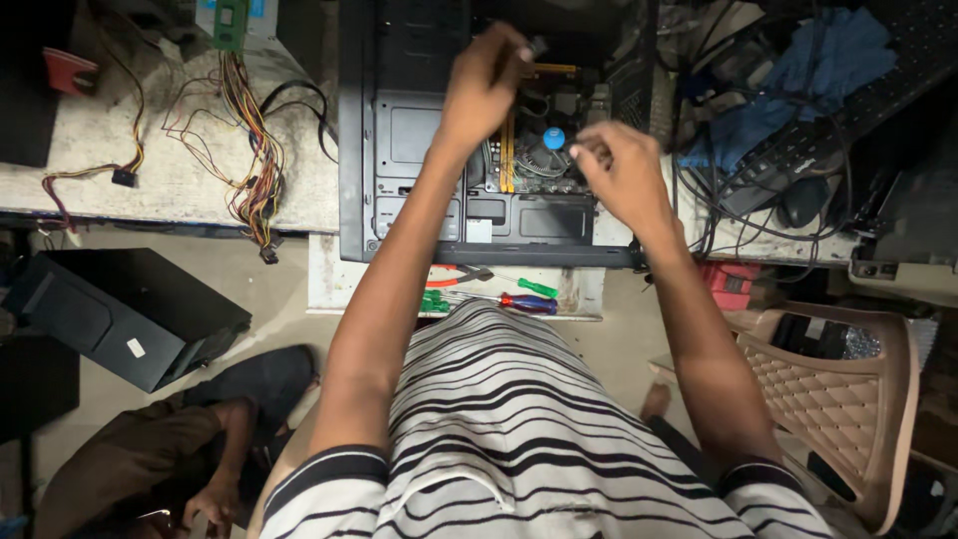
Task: The person works inside an open desktop computer case, disconnecting cables and removing the CPU cooler. They then place the cooler on the workbench.
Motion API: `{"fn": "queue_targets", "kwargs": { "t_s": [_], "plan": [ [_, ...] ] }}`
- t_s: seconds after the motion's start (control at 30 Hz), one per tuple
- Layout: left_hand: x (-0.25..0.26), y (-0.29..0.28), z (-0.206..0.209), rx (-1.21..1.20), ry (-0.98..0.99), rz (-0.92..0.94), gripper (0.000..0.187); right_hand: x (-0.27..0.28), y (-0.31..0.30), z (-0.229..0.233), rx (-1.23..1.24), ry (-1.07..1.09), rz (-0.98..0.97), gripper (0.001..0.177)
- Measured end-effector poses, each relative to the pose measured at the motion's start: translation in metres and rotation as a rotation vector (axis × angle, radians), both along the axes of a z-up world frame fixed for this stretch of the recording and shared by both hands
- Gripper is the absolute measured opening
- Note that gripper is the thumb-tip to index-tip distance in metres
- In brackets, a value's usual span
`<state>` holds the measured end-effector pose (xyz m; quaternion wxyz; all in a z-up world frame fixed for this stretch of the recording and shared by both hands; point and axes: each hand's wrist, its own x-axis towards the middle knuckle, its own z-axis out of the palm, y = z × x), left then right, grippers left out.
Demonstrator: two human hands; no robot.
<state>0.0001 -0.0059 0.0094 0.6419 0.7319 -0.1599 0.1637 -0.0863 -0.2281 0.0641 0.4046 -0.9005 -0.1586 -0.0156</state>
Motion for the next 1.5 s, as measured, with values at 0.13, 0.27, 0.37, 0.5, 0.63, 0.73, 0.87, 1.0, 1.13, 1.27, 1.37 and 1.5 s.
{"fn": "queue_targets", "kwargs": {
  "t_s": [0.13, 0.27, 0.37, 0.5, 0.63, 0.73, 0.87, 1.0, 1.13, 1.27, 1.37, 1.5],
  "plan": [
    [0.007, -0.021, 0.002, 0.11, 0.101, -0.13, 0.008, 0.034, 0.001, -0.021, 0.098, -0.027, -0.035, 0.033],
    [0.024, -0.04, -0.009, 0.006, 0.093, -0.308, 0.007, 0.074, 0.004, -0.055, 0.042, -0.144, -0.05, 0.028],
    [0.039, -0.043, -0.036, -0.183, 0.137, -0.316, 0.015, 0.087, 0.001, -0.081, -0.017, -0.149, -0.137, 0.018],
    [0.036, -0.043, -0.091, 0.412, 0.174, 0.164, 0.006, 0.104, -0.003, -0.101, 0.159, -0.049, -0.171, 0.009],
    [0.03, -0.057, -0.135, 0.699, 0.593, 0.14, 0.039, 0.126, -0.005, -0.126, 0.5, 0.199, -0.256, 0.01],
    [0.04, -0.058, -0.147, 0.782, 0.683, 0.087, 0.031, 0.142, -0.015, -0.161, 0.395, 0.115, -0.259, 0.007],
    [0.039, -0.047, -0.132, 0.787, 0.626, 0.048, 0.036, 0.164, -0.026, -0.225, 0.243, 0.224, -0.292, 0.011],
    [0.011, -0.047, -0.089, 0.761, 0.496, 0.078, 0.042, 0.168, -0.027, -0.264, 0.123, -0.125, -0.299, 0.037],
    [-0.025, -0.043, -0.041, 0.679, 0.455, 0.078, 0.028, 0.17, -0.013, -0.246, -0.104, 0.231, -0.25, 0.029],
    [-0.056, -0.038, -0.006, 0.679, 0.473, 0.094, 0.016, 0.151, -0.004, -0.203, -0.29, 0.26, -0.17, 0.035],
    [-0.07, -0.034, 0.006, 0.691, 0.38, 0.204, 0.014, 0.14, 0.0, -0.175, -0.242, 0.002, -0.117, 0.033],
    [-0.08, -0.034, 0.012, 0.693, 0.382, 0.284, 0.015, 0.119, 0.004, -0.143, 0.029, 0.301, -0.143, 0.027]
  ]
}}
